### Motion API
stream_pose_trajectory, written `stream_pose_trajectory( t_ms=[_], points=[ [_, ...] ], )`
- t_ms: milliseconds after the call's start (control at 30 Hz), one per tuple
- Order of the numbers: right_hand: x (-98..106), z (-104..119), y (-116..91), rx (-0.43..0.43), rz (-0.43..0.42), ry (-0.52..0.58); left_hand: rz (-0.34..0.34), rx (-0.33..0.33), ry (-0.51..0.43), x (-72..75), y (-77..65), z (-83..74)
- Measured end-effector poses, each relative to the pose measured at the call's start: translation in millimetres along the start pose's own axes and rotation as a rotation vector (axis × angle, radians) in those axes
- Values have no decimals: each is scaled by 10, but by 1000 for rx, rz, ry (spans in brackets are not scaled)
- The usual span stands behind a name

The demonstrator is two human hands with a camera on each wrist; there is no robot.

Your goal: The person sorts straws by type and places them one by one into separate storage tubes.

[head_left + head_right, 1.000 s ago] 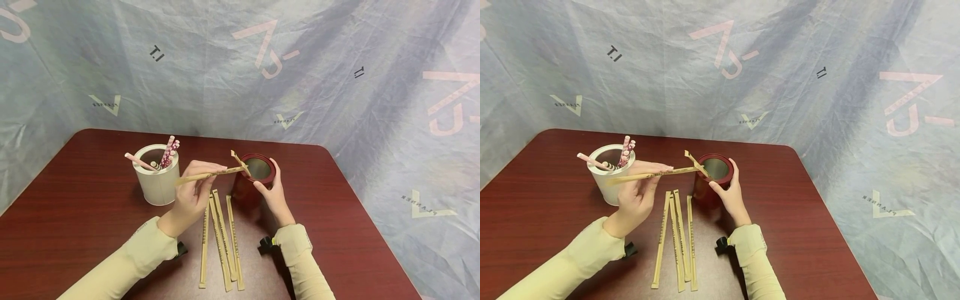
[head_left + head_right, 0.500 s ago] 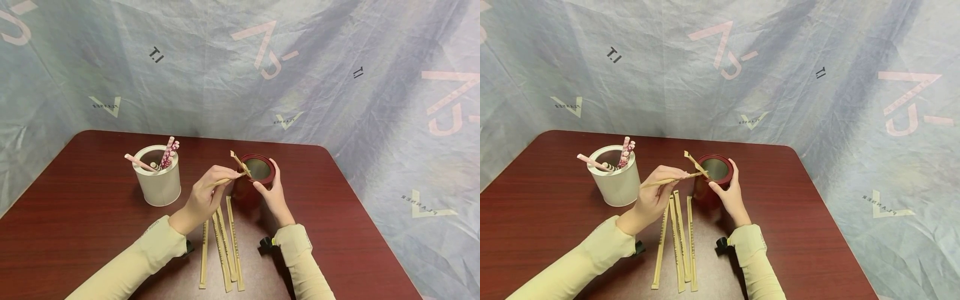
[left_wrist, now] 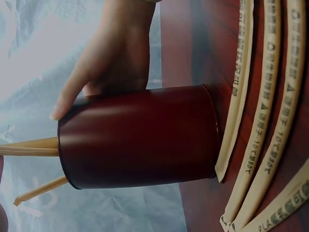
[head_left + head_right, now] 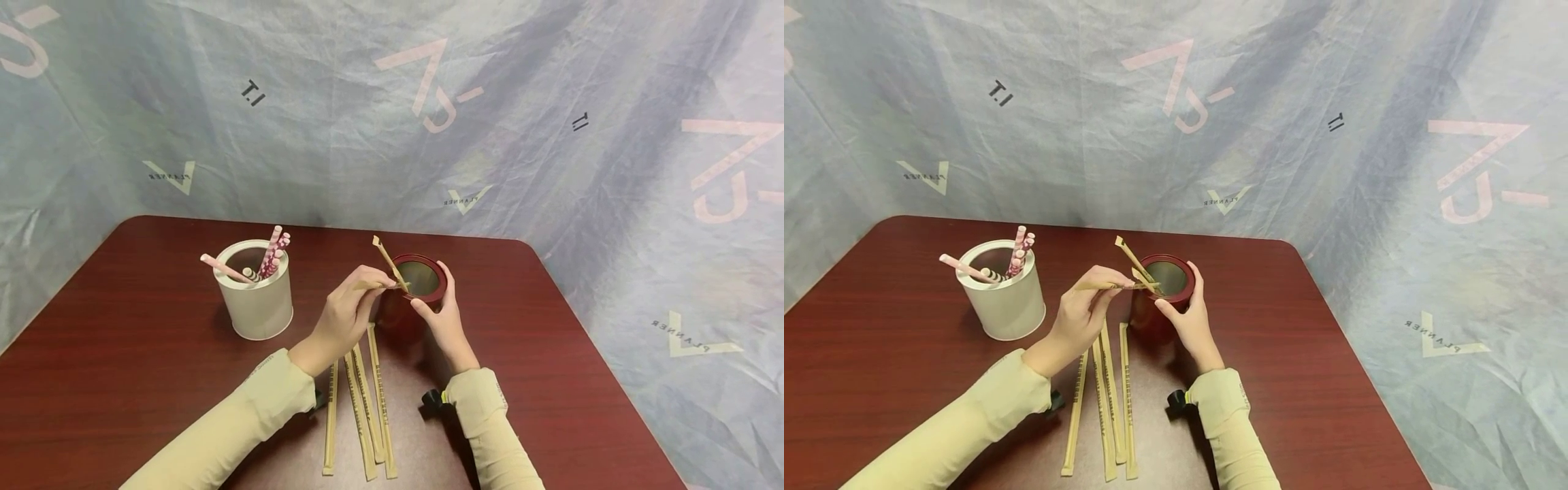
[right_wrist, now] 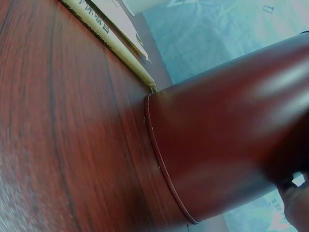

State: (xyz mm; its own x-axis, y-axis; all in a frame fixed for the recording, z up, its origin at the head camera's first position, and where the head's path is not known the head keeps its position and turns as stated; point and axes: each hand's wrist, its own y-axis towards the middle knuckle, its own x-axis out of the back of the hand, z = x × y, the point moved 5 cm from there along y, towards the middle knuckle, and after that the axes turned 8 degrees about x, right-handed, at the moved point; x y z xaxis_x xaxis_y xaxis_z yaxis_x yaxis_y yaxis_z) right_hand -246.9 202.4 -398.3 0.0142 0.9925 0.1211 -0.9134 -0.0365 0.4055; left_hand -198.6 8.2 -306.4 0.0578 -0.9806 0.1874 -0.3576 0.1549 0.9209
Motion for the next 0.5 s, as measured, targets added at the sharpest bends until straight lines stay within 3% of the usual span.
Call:
stream_pose_trajectory(
  t_ms=[500],
  points=[
    [-3,-5,9,-4,-2,6,34,194,82,-175,-7,241]
  ],
)
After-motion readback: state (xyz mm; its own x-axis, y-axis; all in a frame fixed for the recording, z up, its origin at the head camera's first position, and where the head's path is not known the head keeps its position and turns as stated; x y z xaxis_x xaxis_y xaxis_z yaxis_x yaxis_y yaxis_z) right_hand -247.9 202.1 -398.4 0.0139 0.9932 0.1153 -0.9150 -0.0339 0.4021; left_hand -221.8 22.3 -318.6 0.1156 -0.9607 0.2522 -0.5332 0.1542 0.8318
